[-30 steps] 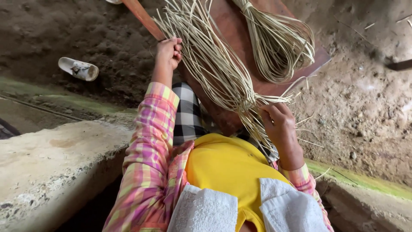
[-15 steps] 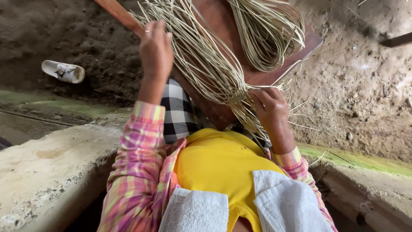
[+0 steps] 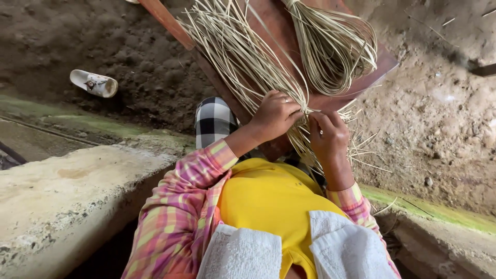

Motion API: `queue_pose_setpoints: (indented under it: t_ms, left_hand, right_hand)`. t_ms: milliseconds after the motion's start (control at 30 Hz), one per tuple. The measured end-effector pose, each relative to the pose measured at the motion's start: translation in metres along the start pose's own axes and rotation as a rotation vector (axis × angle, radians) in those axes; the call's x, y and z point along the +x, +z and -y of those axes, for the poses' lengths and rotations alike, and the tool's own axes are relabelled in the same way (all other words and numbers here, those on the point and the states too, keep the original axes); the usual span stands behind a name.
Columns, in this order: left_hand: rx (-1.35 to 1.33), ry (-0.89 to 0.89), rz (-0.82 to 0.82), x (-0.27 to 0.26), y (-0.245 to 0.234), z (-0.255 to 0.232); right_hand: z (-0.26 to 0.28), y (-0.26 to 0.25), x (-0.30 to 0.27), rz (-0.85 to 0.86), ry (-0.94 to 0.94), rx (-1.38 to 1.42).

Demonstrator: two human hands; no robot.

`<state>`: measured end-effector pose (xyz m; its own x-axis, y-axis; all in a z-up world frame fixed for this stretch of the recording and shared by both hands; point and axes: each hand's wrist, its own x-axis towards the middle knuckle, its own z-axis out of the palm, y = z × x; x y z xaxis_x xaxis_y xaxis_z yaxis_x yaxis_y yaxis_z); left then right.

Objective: Weaving long, thin strips of dried plant material together to create a larger woven piece.

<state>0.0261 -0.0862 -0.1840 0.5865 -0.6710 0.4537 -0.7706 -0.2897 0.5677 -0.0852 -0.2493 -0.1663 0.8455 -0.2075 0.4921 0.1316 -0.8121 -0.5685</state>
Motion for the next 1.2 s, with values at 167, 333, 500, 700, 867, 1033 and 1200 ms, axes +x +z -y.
queue_pose_setpoints:
  t_ms: [167, 333, 500, 700, 867, 1033, 1200]
  left_hand:
    - [-0.057, 0.008, 0.03, -0.001, -0.002, 0.011]
    - [0.014, -0.049, 0.116, -0.001, -0.007, 0.011]
    - [0.066, -0.108, 0.195, -0.003, -0.009, 0.017]
    - [-0.136, -0.241, 0.344, 0.006, -0.033, 0.014]
    - [-0.129, -0.171, 0.384, 0.005, -0.035, 0.026]
    - [0.034, -0.048, 0.321, 0.007, -0.032, 0.03]
    - [0.029, 0.026, 0.132, -0.006, -0.006, 0.036]
  right_hand:
    - [0.0, 0.007, -0.001, -0.026, -0.02, -0.005]
    - [-0.019, 0.007, -0.002, -0.059, -0.048, -0.004]
    - [-0.012, -0.001, 0.013, -0.056, -0.054, 0.034]
    - [-0.007, 0.008, 0.01, 0.037, -0.01, 0.126]
    - [-0.005, 0.012, 0.01, 0.084, 0.073, 0.227]
    - [-0.004, 0.016, 0.013, 0.084, 0.112, 0.298]
    - [-0.009, 0.019, 0.011, 0.065, 0.127, 0.312]
